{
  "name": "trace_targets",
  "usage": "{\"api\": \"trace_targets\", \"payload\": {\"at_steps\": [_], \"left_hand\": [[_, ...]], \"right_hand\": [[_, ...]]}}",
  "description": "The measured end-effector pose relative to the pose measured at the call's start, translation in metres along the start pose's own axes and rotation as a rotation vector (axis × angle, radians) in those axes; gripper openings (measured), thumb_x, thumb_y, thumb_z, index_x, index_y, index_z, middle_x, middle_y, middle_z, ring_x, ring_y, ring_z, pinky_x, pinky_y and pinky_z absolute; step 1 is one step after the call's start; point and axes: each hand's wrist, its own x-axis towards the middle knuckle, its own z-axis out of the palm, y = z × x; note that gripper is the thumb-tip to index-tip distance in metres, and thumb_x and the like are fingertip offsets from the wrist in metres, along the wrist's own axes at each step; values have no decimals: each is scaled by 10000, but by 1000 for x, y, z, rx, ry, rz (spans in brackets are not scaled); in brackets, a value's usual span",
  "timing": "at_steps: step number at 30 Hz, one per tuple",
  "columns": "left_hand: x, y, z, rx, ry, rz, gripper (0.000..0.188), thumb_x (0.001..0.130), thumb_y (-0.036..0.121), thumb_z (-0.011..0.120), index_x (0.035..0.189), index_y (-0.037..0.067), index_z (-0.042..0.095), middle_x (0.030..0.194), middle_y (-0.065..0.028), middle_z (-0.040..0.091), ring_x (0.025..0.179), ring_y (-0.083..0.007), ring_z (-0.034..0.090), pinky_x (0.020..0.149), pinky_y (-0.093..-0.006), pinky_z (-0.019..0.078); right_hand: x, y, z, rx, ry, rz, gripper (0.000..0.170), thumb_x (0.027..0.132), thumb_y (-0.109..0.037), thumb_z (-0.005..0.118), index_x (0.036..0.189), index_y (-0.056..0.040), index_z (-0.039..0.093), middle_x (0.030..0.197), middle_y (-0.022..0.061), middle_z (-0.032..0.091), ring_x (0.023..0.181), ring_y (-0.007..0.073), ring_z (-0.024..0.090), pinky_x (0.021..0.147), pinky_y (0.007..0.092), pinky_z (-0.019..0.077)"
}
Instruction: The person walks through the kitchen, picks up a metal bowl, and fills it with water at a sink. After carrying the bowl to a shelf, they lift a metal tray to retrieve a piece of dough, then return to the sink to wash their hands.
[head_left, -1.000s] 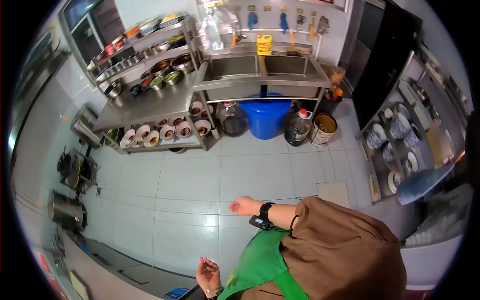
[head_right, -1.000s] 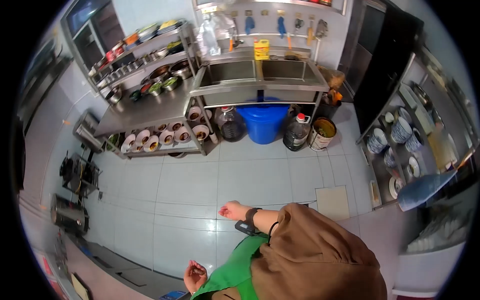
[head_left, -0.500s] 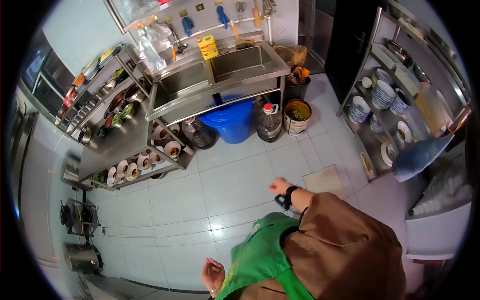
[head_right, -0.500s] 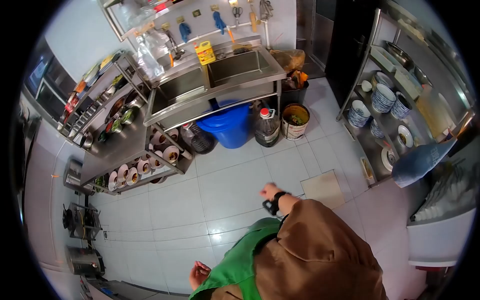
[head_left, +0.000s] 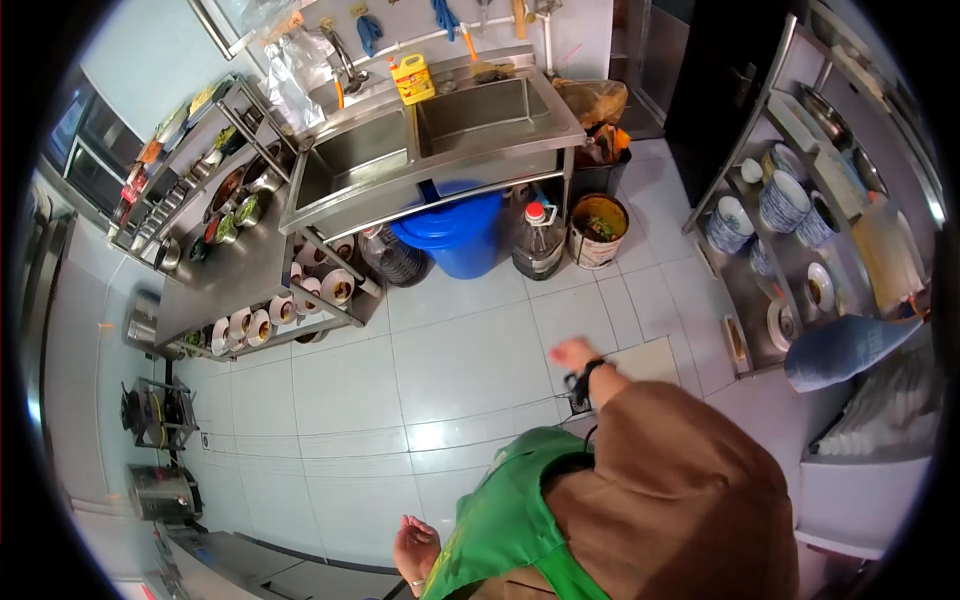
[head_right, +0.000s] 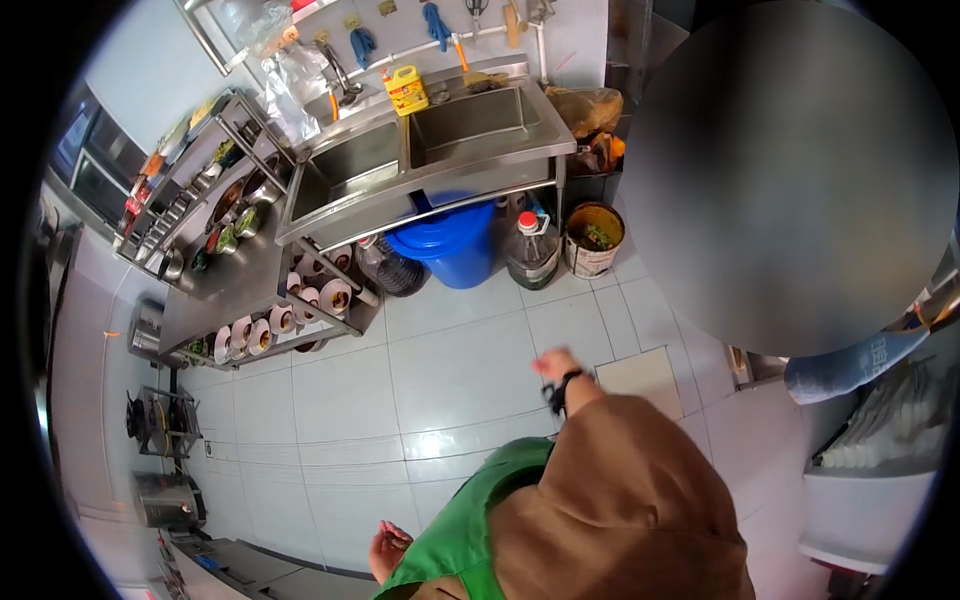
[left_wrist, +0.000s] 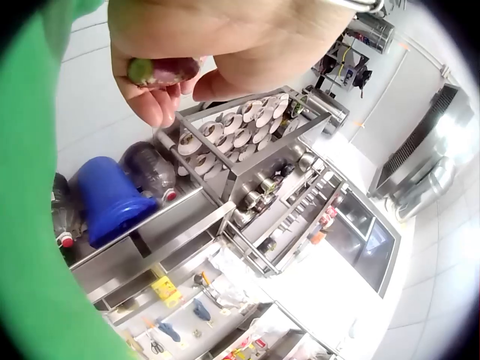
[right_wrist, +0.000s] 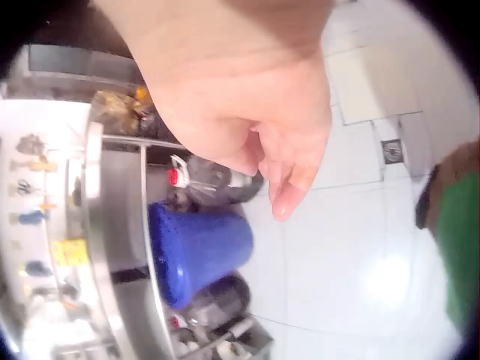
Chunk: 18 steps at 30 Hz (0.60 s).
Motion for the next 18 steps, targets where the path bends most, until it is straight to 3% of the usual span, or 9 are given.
{"api": "trace_targets", "payload": {"at_steps": [4, 6, 8, 10, 12, 15, 16, 17, 18], "left_hand": [[-2, -10, 12, -23, 86, 52, 100, 908, 113, 531, 927, 21, 566, 823, -74, 619, 762, -180, 585, 717, -303, 470], [-1, -12, 6, -5, -20, 26, 104, 908, 115, 531, 911, 14, 557, 815, -81, 605, 752, -187, 571, 707, -307, 464], [0, -10, 3, -7, -95, -24, 99, 898, 98, 554, 867, 6, 534, 802, -90, 565, 728, -206, 534, 683, -311, 450], [-8, -15, 9, -57, 61, 70, 83, 881, 75, 586, 869, 12, 533, 821, -93, 568, 749, -216, 544, 688, -305, 453], [-10, -8, -5, -124, 24, 105, 85, 873, 67, 598, 874, 12, 533, 827, -94, 569, 761, -217, 548, 692, -305, 461], [-21, 3, -9, -176, -3, 143, 97, 867, 67, 610, 877, 7, 535, 846, -99, 575, 789, -218, 561, 697, -307, 478], [-28, 7, -14, -181, 48, 170, 102, 868, 74, 609, 877, 2, 536, 858, -105, 578, 804, -216, 568, 698, -308, 487], [-30, 11, -25, -237, 41, 215, 102, 868, 74, 609, 877, 2, 536, 858, -105, 578, 804, -216, 568, 698, -308, 487], [-30, 15, -39, -257, 25, 229, 110, 869, 81, 612, 878, -2, 539, 855, -105, 584, 792, -216, 576, 689, -304, 496]], "right_hand": [[-91, 103, 54, -214, 427, 413, 164, 866, -24, 492, 998, 69, 517, 900, 213, 598, 748, 322, 632, 624, 427, 552], [-131, 70, 81, -599, -266, 599, 150, 878, -64, 541, 971, 53, 549, 988, 236, 618, 920, 332, 627, 776, 418, 544], [-144, 39, 120, -483, -357, 477, 235, 885, -162, 580, 992, 47, 588, 993, 188, 646, 922, 271, 641, 845, 375, 522], [-140, 22, 140, -504, -299, 258, 175, 882, -164, 587, 930, 3, 588, 922, 146, 647, 869, 239, 644, 790, 353, 539], [-132, 15, 141, -550, -236, 168, 108, 860, -112, 569, 835, -7, 572, 789, 117, 625, 734, 232, 632, 688, 339, 541], [-80, 25, 95, -713, -177, 224, 152, 811, 21, 455, 680, 10, 532, 649, 152, 551, 574, 284, 578, 519, 398, 512], [6, 74, 24, -563, -54, 273, 140, 797, -43, 497, 689, 1, 575, 608, 164, 557, 535, 276, 551, 447, 396, 445], [-39, 51, 55, -564, 159, 271, 225, 829, -46, 429, 620, 9, 490, 546, 127, 459, 468, 272, 497, 429, 390, 458], [-29, 75, 26, -904, -36, 226, 183, 808, -63, 479, 677, 14, 580, 610, 168, 572, 513, 279, 553, 435, 380, 448]]}}
